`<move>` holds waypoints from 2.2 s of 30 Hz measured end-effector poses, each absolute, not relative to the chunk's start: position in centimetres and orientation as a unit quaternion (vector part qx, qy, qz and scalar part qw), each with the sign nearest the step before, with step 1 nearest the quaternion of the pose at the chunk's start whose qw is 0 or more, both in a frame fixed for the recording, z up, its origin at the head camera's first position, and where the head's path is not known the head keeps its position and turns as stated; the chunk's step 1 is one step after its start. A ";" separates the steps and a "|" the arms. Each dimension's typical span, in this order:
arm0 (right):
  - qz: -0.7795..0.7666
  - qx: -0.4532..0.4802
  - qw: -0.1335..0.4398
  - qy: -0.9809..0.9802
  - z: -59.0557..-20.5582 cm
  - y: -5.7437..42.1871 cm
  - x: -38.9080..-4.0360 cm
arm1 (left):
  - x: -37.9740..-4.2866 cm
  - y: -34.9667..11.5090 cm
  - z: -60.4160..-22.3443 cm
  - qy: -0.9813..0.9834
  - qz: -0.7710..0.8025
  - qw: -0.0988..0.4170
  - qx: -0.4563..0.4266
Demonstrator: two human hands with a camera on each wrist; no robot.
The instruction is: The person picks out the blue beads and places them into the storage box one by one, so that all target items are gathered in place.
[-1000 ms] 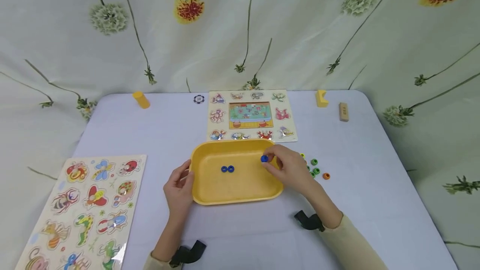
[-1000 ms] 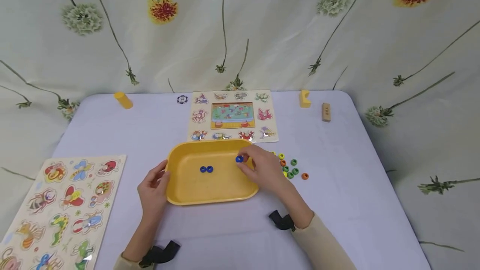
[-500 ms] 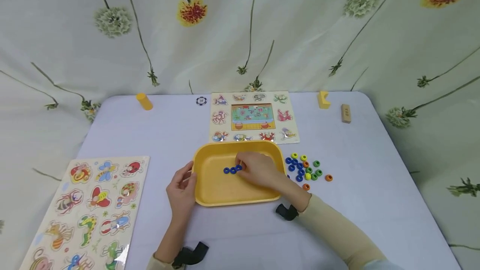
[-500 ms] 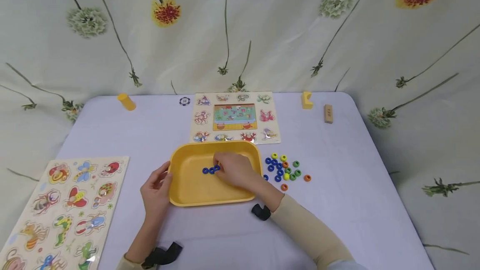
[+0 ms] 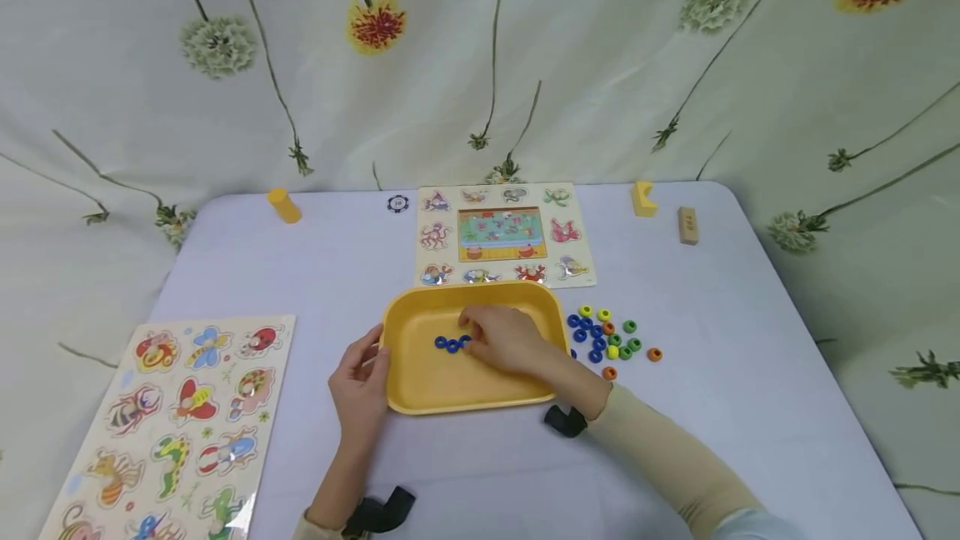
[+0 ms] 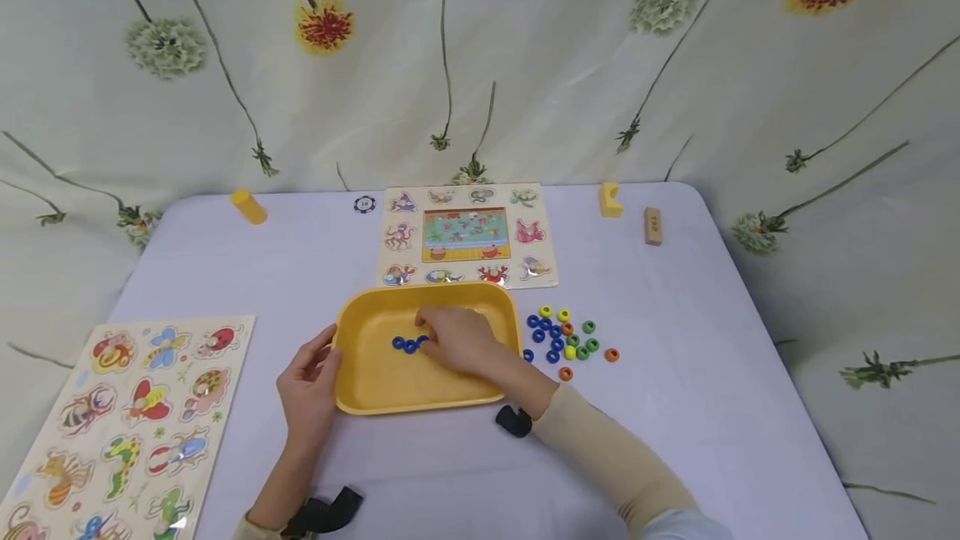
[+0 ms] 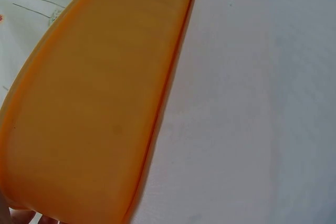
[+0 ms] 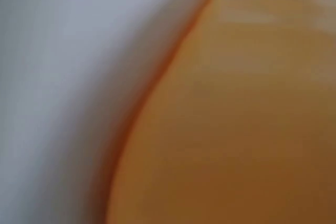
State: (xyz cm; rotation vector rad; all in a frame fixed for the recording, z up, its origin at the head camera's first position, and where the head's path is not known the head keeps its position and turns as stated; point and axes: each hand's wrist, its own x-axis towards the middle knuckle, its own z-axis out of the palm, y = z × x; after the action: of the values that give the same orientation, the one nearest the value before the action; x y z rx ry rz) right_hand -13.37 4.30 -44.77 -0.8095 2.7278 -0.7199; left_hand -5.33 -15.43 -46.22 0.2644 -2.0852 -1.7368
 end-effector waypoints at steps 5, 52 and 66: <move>-0.312 -0.244 0.037 0.918 -43.5 6.3 -12.2 | -5.3 -15.5 -46.3 -0.747 -0.625 0.207 0.094; -0.264 -0.145 -0.044 0.953 -48.5 16.7 -8.9 | -6.4 -16.5 -49.0 -0.739 -0.630 0.225 0.085; -0.301 -0.204 -0.077 0.928 -42.3 11.9 -10.7 | -5.5 -15.7 -46.1 -0.740 -0.634 0.204 0.097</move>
State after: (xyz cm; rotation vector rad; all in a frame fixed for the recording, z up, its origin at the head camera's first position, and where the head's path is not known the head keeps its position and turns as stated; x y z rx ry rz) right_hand -10.69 11.94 -42.28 -0.6752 3.0672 -0.9962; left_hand -5.51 -15.73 -46.08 0.2708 -2.0625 -1.7677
